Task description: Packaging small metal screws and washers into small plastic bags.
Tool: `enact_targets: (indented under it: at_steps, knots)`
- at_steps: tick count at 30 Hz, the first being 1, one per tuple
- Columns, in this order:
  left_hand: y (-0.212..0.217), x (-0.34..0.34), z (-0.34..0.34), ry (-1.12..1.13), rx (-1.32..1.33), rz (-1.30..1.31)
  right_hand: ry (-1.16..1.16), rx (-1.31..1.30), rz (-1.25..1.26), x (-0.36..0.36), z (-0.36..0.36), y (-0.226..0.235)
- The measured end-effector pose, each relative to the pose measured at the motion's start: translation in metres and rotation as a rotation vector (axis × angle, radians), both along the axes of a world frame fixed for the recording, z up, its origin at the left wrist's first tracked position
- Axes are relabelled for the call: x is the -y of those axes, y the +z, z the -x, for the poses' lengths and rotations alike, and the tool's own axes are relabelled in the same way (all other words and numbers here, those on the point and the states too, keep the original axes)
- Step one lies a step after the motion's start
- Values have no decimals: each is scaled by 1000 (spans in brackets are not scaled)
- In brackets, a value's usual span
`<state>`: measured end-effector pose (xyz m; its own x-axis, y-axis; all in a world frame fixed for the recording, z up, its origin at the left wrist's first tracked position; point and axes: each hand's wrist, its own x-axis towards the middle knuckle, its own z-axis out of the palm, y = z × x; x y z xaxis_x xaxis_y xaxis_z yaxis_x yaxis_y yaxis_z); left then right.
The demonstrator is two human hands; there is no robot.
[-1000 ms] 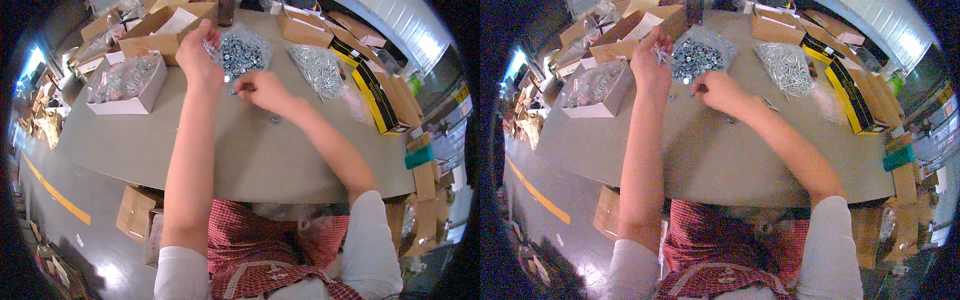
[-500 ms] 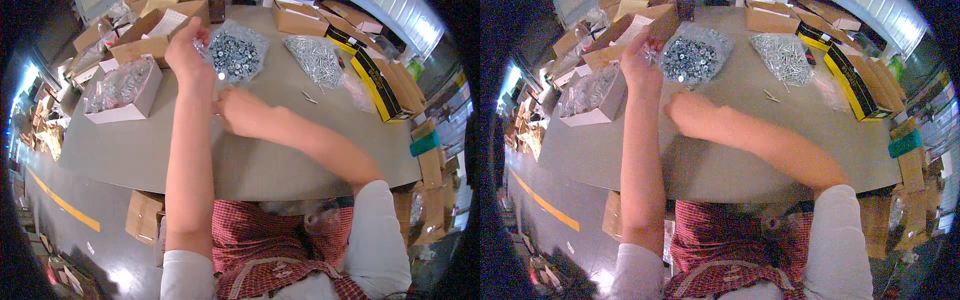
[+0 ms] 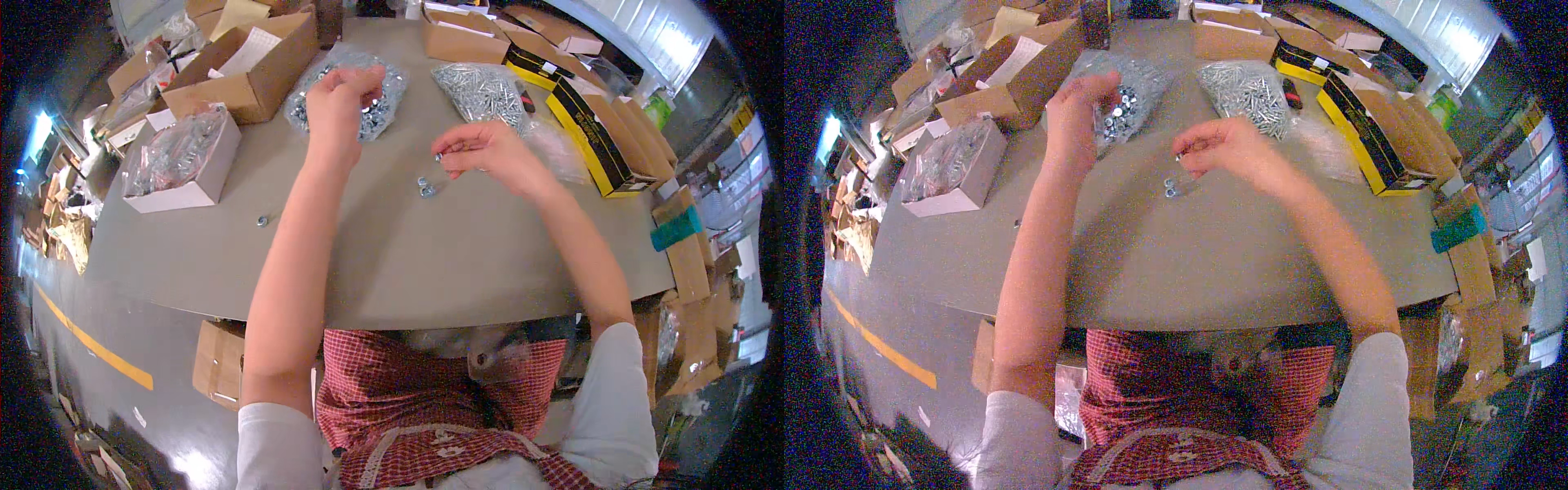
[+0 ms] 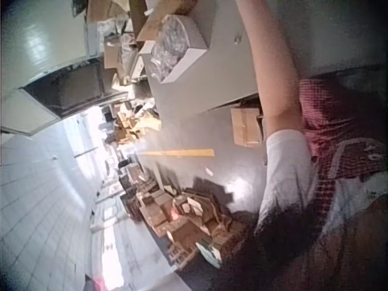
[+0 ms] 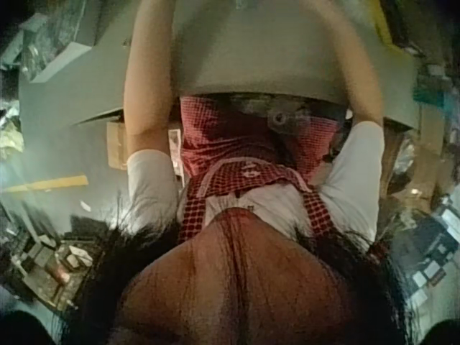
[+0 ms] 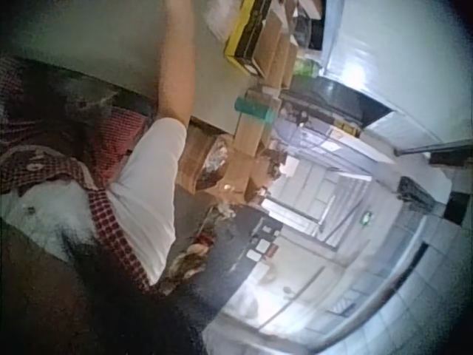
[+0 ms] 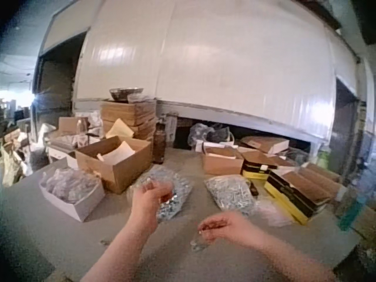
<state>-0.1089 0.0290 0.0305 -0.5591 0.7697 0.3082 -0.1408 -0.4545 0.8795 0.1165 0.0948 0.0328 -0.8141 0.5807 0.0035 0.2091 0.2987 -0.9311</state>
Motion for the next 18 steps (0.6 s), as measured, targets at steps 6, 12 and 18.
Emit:
enact_targets:
  at_steps: [6, 12, 18]
  knots:
    - [-11, -5, -3, -44, -72, 47, -6, 35, -395, 0, -1, -31]
    - [-13, -6, -13, -59, -57, 99, 329, 45, -1080, 6, 18, -39]
    - [-20, -10, -11, -112, -155, 181, 321, 141, -998, 0, 0, -36]
